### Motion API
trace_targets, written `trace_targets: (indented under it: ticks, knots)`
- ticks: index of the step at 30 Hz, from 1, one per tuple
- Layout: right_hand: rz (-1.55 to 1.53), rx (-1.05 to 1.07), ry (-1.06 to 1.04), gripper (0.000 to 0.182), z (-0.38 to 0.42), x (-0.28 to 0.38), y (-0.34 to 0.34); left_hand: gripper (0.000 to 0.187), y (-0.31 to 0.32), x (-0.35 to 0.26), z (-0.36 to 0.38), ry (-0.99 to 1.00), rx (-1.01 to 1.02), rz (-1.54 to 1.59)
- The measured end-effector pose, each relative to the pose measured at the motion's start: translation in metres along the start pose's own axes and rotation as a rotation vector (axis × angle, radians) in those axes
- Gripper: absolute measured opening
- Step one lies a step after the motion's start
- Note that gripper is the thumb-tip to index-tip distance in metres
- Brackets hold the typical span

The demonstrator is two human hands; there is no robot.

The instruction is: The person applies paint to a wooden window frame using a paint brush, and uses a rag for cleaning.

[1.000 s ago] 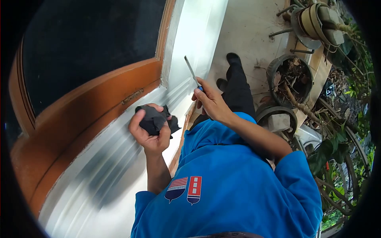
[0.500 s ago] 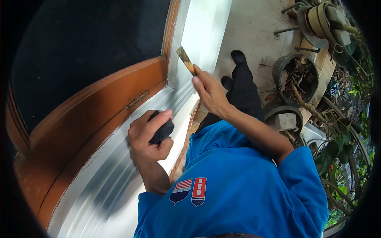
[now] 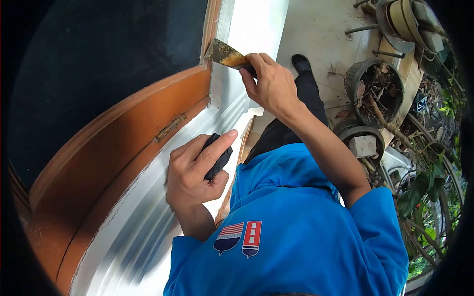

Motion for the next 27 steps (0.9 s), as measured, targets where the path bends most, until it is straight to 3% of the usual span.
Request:
trace_targets:
  ticks: [10,13,16,22,27]
  knots:
    - [0.197,0.078,-0.011,0.022,-0.004,0.023,-0.010,0.073,0.000,0.000,0.000,-0.009,-0.018,-0.001]
    - [0.274,-0.046,-0.076,0.024,-0.002,0.030,-0.010,0.073,0.001,0.001,0.000,-0.006,-0.014,0.005]
    - [0.331,-0.037,-0.075,0.023,-0.004,0.035,-0.009,0.074,0.001,0.000,-0.001,-0.007,-0.016,0.012]
    - [0.276,0.048,0.027,0.021,-0.007,0.035,-0.007,0.077,0.001,0.001,0.003,-0.003,0.010,0.013]
    - [0.124,0.121,-0.015,0.020,-0.023,0.024,-0.015,0.076,0.002,0.000,0.002,-0.011,-0.025,0.009]
Point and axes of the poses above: each hand's wrist, its own z-axis away from the middle knuckle, its own y-axis out of the palm, x = y × z, the point moved 2 cm from there along -z, towards the middle knuckle, and after that the axes turned 11 degrees about y, right-handed, at the moved point
